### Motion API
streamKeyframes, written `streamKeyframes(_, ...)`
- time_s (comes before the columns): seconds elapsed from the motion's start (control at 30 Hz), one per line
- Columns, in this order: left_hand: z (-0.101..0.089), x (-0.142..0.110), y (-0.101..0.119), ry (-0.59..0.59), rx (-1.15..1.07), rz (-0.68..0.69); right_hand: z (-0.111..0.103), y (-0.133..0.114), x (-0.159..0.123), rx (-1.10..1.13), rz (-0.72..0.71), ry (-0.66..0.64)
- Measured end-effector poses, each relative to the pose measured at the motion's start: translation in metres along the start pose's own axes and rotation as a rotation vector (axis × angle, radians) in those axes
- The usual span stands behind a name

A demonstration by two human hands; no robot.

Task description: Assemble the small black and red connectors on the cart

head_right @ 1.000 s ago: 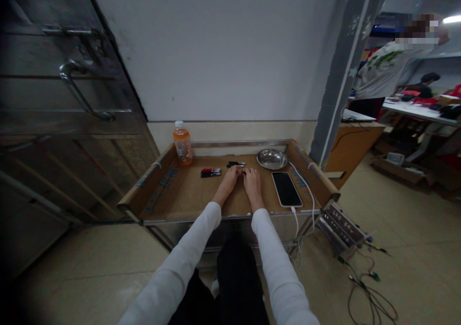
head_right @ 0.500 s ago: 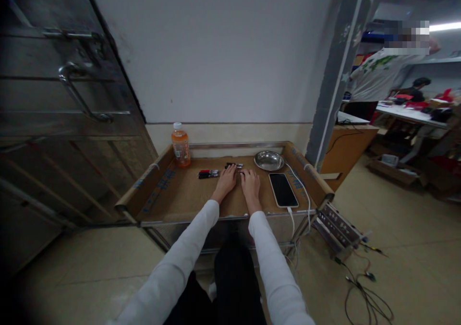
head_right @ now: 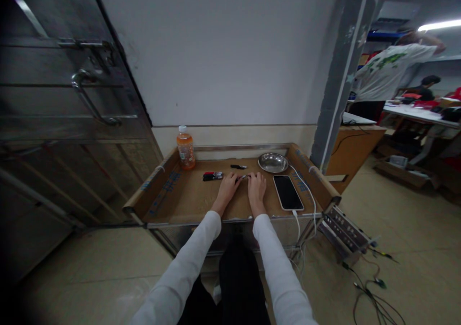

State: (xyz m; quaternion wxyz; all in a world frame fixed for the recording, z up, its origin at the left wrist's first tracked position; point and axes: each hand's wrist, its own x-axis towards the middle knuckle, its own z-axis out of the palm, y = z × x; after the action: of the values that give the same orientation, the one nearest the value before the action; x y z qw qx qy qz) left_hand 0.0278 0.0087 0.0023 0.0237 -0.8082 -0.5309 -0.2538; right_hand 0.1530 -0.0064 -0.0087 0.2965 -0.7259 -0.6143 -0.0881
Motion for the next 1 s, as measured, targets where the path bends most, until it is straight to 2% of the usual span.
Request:
streamKeyframes(0.13, -0.004, -0.003, 0.001, -0.018, -0.026, -0.024, -0.002, -0.001, 0.000, 0.056, -0.070, -0.005)
streamKeyframes(0.27, -0.009, -0.008, 0.001, -0.014, -0.091, -0.081, -0.005, -0.006, 0.001, 0.265, -0.304, -0.056)
streamKeyframes(0.37, -0.015, -0.014, 0.000, 0.042, -0.072, -0.203, -0.005, -0.010, 0.000, 0.386, -0.402, -0.080)
streamKeyframes(0.53, -0.023, -0.025, -0.002, 0.225, 0.142, -0.489, 0.001, -0.010, -0.002, 0.361, -0.357, -0.113)
streamKeyframes(0.63, -0.024, -0.029, -0.003, 0.264, 0.218, -0.626, 0.008, -0.007, -0.001, 0.272, -0.304, -0.127)
streamKeyframes(0.8, -0.019, -0.029, -0.009, 0.239, 0.201, -0.689, 0.014, -0.005, 0.000, 0.184, -0.260, -0.147)
streamKeyframes(1.0, -0.017, -0.024, -0.014, 0.248, 0.178, -0.679, 0.013, -0.006, 0.000, 0.166, -0.249, -0.157)
